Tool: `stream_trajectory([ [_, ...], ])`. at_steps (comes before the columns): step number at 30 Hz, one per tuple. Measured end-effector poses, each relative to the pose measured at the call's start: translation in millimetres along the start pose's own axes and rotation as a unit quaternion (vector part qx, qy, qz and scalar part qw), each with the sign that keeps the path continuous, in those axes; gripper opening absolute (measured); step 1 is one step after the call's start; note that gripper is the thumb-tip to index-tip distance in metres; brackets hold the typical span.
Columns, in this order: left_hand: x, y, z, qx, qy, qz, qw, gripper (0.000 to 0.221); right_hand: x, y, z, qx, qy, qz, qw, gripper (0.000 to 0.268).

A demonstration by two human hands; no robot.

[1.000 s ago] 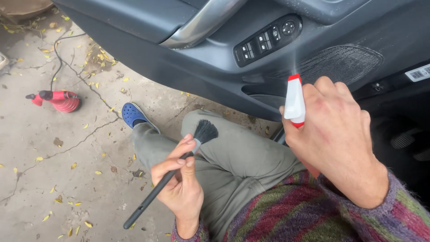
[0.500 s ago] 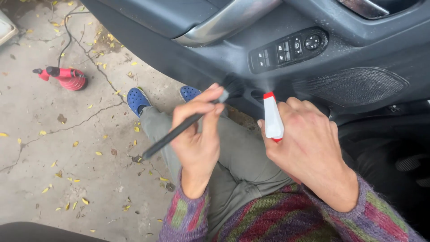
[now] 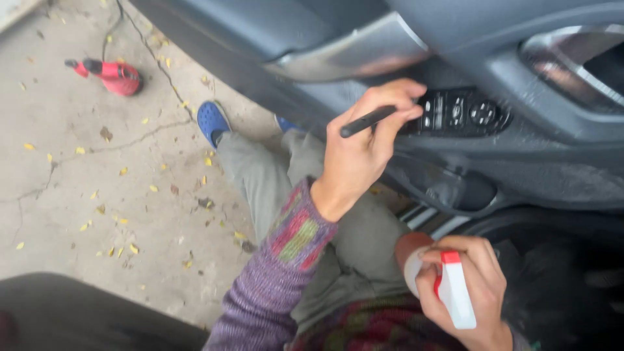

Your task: Cleaning the interior door panel of a car using a spray bottle and a detailing brush.

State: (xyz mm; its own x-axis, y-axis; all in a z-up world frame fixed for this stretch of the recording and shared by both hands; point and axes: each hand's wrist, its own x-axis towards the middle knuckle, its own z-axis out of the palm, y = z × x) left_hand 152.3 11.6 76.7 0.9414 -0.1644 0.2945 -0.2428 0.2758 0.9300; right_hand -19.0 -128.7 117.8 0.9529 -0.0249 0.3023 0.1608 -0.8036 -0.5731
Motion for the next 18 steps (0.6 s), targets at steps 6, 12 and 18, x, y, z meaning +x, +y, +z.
stream_trajectory([
  [6, 8, -21, 7, -0.060, 0.013, -0.022, 0.998, 0.011, 18, 26, 6, 0.028, 0.012, -0.027, 0.999, 0.023],
  [12, -1, -20, 19, -0.161, 0.077, -0.016, 0.984, 0.013, 8, 40, 8, 0.107, 0.014, -0.090, 0.990, 0.021],
  [18, -16, -6, 24, 0.015, 0.041, 0.105, 0.994, 0.011, -13, 27, 10, 0.167, -0.037, -0.069, 0.983, 0.017],
])
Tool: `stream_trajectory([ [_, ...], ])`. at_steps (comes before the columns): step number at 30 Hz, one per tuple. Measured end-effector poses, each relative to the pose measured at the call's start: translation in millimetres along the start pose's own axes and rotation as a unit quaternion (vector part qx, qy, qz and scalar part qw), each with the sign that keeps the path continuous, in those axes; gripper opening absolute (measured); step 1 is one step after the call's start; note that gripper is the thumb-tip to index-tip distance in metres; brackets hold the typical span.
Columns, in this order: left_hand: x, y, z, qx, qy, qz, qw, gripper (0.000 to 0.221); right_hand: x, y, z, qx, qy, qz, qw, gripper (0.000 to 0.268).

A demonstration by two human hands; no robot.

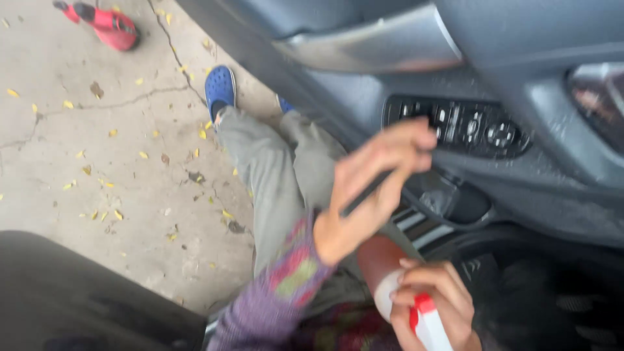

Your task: Cleaning the interior door panel of a car using a spray bottle and a detailing brush.

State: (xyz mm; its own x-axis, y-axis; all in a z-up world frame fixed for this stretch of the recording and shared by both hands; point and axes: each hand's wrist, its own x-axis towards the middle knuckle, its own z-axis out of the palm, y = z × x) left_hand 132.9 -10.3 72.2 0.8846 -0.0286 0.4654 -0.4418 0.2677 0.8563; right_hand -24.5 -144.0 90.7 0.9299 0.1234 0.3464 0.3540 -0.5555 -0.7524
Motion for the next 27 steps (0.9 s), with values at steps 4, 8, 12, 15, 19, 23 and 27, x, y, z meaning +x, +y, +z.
stream_trajectory([
  [4, 8, -15, -7, 0.025, -0.016, 0.008, 1.000, 0.013, 1, 33, 9, 0.023, 0.077, -0.037, 0.996, 0.017],
  [8, -5, -14, -6, -0.010, 0.033, 0.016, 0.999, 0.010, 12, 2, 3, -0.009, 0.013, 0.015, 1.000, 0.017],
  [12, -17, -30, -7, -0.049, 0.049, -0.064, 0.996, 0.012, 12, 18, 15, 0.011, 0.053, -0.004, 0.999, 0.017],
  [15, 1, -45, -9, -0.083, 0.121, -0.070, 0.987, 0.009, 9, 1, 12, 0.007, 0.037, 0.026, 0.999, 0.016],
  [19, -28, -33, -14, -0.059, 0.085, -0.059, 0.993, 0.009, 6, 12, 12, 0.010, 0.040, 0.035, 0.999, 0.015],
  [23, -13, -56, -18, -0.068, 0.100, -0.084, 0.989, 0.007, 9, 2, 14, -0.004, 0.042, 0.066, 0.997, 0.012],
  [27, -5, -45, -25, -0.089, 0.130, -0.085, 0.984, 0.005, 1, 8, 17, 0.012, 0.046, 0.047, 0.998, 0.011],
])
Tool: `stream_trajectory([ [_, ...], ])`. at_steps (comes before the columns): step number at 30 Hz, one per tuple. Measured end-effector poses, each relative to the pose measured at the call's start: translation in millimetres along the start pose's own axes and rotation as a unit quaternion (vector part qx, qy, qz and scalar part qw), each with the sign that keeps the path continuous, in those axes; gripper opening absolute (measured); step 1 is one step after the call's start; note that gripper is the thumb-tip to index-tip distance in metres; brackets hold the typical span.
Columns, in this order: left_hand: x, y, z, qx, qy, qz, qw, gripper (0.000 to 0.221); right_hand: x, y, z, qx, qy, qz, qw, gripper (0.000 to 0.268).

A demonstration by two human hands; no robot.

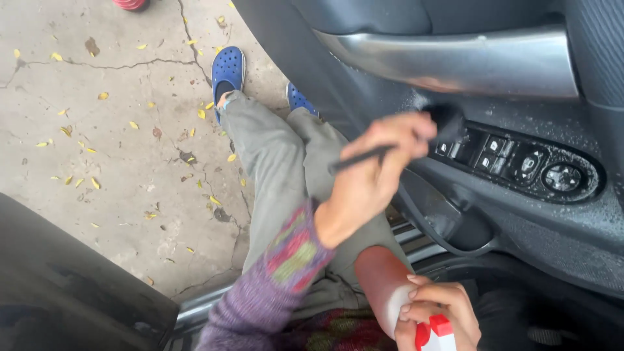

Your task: Cleaning the interior door panel of a car using a spray bottle and a detailing brush.

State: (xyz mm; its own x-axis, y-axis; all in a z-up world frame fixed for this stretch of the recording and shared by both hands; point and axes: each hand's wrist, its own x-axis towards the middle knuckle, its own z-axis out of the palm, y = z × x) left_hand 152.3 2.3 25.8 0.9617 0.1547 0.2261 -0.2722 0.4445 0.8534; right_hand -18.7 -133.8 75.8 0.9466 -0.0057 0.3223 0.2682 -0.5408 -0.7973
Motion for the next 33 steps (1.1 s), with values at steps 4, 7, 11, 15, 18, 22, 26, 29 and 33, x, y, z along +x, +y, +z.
stream_trajectory([
  [4, -8, 11, -9, 0.004, -0.101, -0.043, 0.994, 0.004, 3, 7, 2, 0.003, -0.003, -0.004, 1.000, 0.011],
  [7, 4, 7, -9, -0.002, -0.069, 0.012, 0.998, 0.002, -6, -10, 1, -0.001, -0.015, 0.005, 1.000, 0.011],
  [11, -20, 21, -21, 0.036, -0.153, -0.051, 0.986, 0.005, -1, 10, 2, -0.001, -0.015, -0.020, 1.000, 0.011],
  [15, 8, 13, -16, 0.073, -0.112, 0.009, 0.991, 0.005, -2, -6, 7, 0.007, -0.014, -0.015, 1.000, 0.011],
  [18, 11, 7, -20, 0.016, -0.102, 0.047, 0.994, 0.003, -1, -7, 7, -0.015, -0.013, -0.003, 1.000, 0.010],
  [22, 6, 4, -28, 0.024, -0.158, -0.043, 0.986, 0.005, 4, 3, 10, 0.005, -0.007, -0.015, 1.000, 0.012],
  [26, 29, -14, -23, 0.010, -0.078, 0.017, 0.997, 0.005, 7, -19, 12, -0.020, -0.023, -0.012, 0.999, 0.013],
  [29, -3, -12, -33, 0.041, -0.105, -0.020, 0.993, 0.006, -4, 3, 5, -0.017, -0.013, -0.015, 1.000, 0.013],
  [33, 1, 6, 21, 0.012, 0.022, -0.035, 0.999, 0.001, -4, -23, 4, -0.034, -0.018, -0.004, 0.999, 0.013],
])
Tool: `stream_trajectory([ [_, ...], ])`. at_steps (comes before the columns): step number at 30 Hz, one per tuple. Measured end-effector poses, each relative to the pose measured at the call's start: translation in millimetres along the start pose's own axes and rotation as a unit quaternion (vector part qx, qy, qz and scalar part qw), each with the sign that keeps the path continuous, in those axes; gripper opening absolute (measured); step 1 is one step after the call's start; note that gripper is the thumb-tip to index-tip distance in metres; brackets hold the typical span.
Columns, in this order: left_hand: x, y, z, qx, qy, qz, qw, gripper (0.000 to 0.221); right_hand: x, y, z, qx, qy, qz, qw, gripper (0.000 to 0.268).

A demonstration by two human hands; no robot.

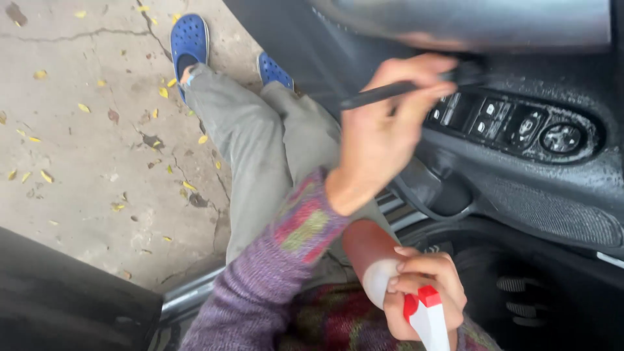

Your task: Cleaning the interior door panel of a car using a spray bottle and a detailing brush.

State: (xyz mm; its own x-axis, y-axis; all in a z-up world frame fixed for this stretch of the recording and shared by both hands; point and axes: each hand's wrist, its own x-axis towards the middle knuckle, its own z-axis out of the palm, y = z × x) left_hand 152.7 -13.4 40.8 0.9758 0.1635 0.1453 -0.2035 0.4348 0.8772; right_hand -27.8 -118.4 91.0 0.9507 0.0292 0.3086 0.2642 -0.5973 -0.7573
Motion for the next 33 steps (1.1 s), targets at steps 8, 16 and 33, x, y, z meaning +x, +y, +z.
stream_trajectory([
  [8, 4, -18, 8, -0.055, 0.025, -0.002, 0.998, 0.005, 3, 1, 0, 0.008, -0.016, 0.007, 1.000, 0.015],
  [16, 18, -8, 16, -0.104, -0.049, 0.039, 0.993, 0.009, 12, 8, -1, -0.004, -0.027, -0.023, 0.999, 0.016],
  [33, 12, 62, 19, 0.130, -0.144, 0.153, 0.969, 0.014, 11, 8, -6, 0.001, -0.027, -0.061, 0.998, 0.017],
])
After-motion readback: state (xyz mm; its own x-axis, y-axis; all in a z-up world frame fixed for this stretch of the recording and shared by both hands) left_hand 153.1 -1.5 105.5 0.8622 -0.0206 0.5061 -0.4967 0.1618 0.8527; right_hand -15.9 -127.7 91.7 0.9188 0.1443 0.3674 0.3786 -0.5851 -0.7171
